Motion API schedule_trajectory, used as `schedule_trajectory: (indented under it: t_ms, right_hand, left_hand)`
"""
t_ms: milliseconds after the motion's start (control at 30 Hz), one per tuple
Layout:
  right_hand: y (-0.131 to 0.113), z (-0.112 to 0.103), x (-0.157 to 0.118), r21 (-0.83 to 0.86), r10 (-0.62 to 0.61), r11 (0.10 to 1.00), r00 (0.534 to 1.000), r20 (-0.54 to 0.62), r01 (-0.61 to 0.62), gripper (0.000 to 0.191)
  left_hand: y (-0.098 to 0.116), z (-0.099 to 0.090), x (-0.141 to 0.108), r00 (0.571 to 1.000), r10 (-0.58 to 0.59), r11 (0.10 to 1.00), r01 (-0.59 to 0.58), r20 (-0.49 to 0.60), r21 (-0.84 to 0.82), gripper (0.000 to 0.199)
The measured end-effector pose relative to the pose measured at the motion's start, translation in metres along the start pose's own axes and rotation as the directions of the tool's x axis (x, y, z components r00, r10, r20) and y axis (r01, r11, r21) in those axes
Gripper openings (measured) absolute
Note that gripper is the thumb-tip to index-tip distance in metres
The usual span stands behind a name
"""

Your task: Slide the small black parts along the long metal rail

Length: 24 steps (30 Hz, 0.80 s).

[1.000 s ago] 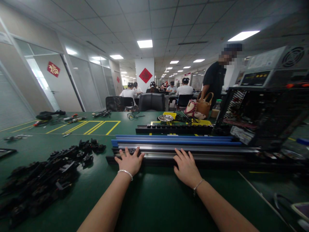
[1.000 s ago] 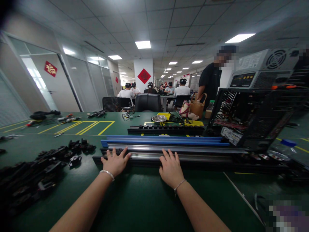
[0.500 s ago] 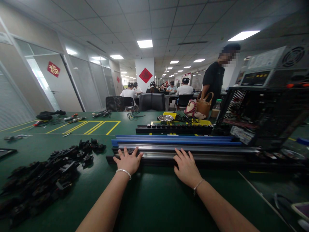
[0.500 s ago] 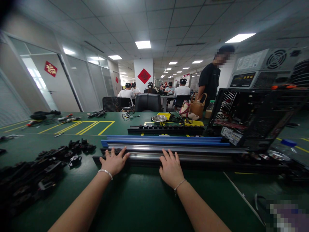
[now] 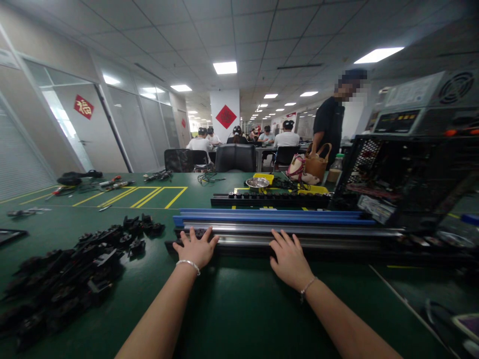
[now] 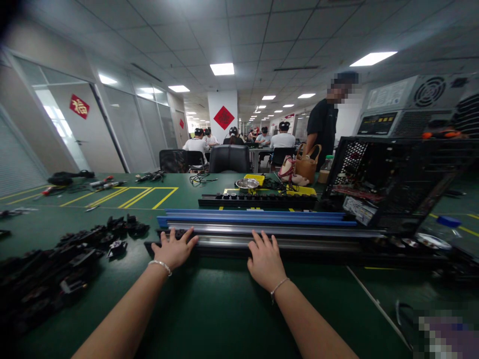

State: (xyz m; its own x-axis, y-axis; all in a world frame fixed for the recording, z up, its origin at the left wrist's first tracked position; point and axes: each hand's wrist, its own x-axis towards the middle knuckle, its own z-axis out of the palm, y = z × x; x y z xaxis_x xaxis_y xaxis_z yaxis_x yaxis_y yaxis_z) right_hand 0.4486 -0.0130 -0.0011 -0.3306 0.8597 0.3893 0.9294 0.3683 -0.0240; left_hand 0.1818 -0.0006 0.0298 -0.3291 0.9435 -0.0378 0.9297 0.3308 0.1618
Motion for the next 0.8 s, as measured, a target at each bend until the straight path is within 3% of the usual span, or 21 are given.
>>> schedule_trajectory:
  t_ms: [800]
  right_hand:
    - [0.001,0.001,0.000,0.004,-0.002,1.000,1.000,-0.001,0.002,0.026]
  left_hand:
    - [-0.010,-0.005,0.004,1.000,-0.025,1.000,0.025,-0.001,0.013,0.065]
